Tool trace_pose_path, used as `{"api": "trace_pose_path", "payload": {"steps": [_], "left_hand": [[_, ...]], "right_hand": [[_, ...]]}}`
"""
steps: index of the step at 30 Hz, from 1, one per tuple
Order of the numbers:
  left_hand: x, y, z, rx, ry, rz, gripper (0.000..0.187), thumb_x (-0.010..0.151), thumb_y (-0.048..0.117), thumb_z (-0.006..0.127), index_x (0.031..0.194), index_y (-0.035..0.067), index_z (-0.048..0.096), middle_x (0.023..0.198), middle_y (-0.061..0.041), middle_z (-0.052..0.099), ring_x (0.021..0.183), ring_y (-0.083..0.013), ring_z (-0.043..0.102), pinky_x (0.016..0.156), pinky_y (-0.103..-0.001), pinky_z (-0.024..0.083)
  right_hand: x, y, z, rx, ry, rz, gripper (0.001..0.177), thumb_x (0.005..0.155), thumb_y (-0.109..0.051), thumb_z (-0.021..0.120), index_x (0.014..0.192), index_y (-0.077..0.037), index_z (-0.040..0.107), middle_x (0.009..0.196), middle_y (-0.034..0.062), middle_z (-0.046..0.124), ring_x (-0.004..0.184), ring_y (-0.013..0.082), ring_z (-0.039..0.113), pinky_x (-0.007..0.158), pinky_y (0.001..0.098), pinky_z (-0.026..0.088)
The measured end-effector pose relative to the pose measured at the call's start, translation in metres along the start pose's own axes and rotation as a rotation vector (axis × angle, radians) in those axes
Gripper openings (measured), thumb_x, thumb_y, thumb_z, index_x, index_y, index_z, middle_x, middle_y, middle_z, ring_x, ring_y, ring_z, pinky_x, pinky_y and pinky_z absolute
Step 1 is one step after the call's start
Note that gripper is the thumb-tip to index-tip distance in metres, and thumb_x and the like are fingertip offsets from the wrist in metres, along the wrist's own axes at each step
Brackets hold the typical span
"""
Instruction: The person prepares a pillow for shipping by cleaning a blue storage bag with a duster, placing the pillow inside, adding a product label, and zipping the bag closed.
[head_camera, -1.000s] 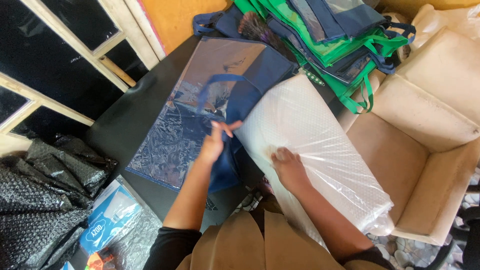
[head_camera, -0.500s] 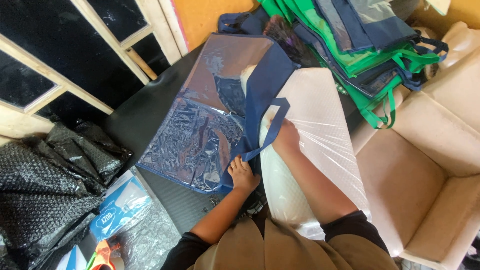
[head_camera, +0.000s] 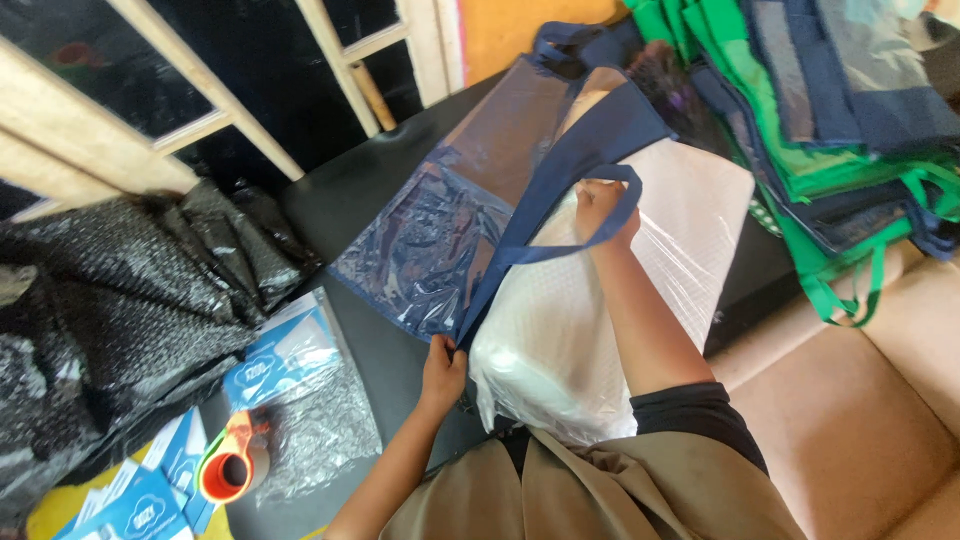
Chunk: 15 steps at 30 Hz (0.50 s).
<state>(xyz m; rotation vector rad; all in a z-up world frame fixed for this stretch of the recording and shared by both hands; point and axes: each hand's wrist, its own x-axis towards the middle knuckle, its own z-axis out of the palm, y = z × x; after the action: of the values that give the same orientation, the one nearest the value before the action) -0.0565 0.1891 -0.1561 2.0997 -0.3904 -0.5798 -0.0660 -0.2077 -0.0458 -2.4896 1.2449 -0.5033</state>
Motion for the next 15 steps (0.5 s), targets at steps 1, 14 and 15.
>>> {"api": "trace_pose_path", "payload": {"steps": [1,14,15], "left_hand": [[0.007,-0.014,0.003,-0.145,-0.008,-0.087,0.015,0.094,0.017,0.057,0.106,0.012,0.050,0.100,-0.023,0.063,0.098,-0.0550,0.064,0.078,-0.056,0.044],[-0.004,-0.002,0.030,-1.152,0.082,-0.063,0.034,0.100,0.017,0.065,0.126,0.016,0.043,0.106,-0.007,0.061,0.097,-0.0179,0.063,0.087,-0.035,0.053],[-0.007,0.019,0.022,-1.165,0.032,0.003,0.036,0.098,0.020,0.068,0.125,0.015,0.045,0.105,-0.007,0.064,0.098,-0.0164,0.064,0.087,-0.032,0.054]], "right_hand": [[-0.001,0.003,0.022,0.074,0.188,-0.167,0.017,0.094,-0.031,0.069,0.092,-0.021,0.082,0.077,0.0088,0.073,0.085,0.0333,0.073,0.077,0.0415,0.058],[-0.240,-0.030,-0.057,0.348,-0.351,-0.786,0.094,0.058,-0.060,0.092,0.144,-0.039,0.059,0.157,0.0062,0.045,0.148,0.0430,0.029,0.115,0.0676,0.021],[-0.246,-0.036,-0.057,0.233,-0.218,-0.841,0.085,0.063,-0.054,0.090,0.141,-0.042,0.058,0.157,0.0065,0.043,0.148,0.0467,0.028,0.108,0.0767,0.022]]}}
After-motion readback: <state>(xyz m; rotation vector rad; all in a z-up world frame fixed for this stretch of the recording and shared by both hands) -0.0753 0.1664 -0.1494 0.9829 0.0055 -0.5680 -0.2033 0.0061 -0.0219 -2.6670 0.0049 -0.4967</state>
